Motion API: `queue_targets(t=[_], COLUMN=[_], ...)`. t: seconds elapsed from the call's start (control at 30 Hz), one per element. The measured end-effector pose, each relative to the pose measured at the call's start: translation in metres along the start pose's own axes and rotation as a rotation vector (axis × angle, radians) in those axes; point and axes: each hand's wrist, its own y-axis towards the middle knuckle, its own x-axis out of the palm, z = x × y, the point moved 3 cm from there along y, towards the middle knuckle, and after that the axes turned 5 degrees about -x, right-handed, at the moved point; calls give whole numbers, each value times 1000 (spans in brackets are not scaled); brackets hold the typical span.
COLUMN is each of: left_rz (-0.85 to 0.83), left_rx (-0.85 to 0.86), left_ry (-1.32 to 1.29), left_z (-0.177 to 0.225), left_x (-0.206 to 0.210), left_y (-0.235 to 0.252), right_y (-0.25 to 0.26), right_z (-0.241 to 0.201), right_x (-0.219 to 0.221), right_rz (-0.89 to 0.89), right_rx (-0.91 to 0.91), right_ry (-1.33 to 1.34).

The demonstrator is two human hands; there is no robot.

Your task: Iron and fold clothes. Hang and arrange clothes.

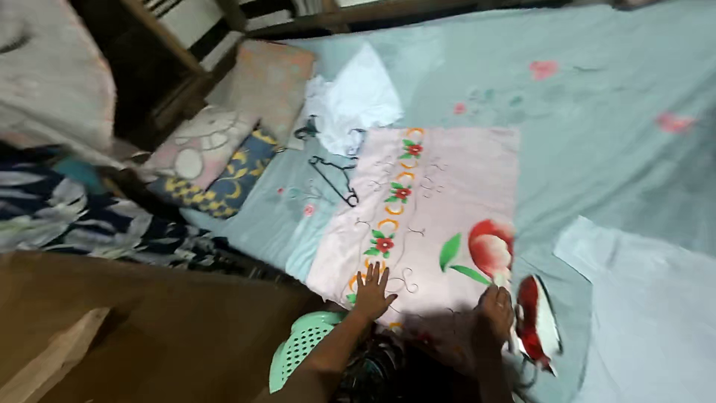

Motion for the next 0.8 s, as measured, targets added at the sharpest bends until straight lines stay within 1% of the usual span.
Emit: queue_targets(t=[0.07,0.17,0.23,0.3,0.33,0.37,0.43,0.47,0.53,0.57,0.63,0.73,0.8], left_rz=[39,45,125,204,254,305,447,484,437,392,403,576,633], left_rx=[17,3,-24,-111,-163,-224,-373,-446,-568,-589,-596,-572,-555], left_ry=[-45,-182,-274,-301,-302,-304,-295,-295,-284,-262,-241,-276,-290], left_z=[-11,-24,-37,-58,-74,-94,-149,-176,-219,-229,-237,-239,-241], left_x=[-7,-45,-78,-109,-120,-126,-125,-124,-127,-134,-140,-137,-132], left_y=[13,39,65,93,108,123,150,158,161,160,163,174,177], right_y=[-7,-5,8,24,32,38,49,55,71,83,113,169,202], right_z=[-14,-48,-66,-81,-88,-93,-101,-106,-123,-136,-174,-255,-319], right_x=[21,52,70,84,88,93,102,106,112,115,123,137,151], right_rz=[44,-44,-132,-301,-370,-390,-374,-358,-312,-276,-239,-398,-499], right_rx=[-176,-334,-375,-347,-327,-323,-309,-303,-312,-342,-418,-476,-528], right_ry=[-5,58,35,-33,-71,-102,-136,-140,-103,-56,19,77,91])
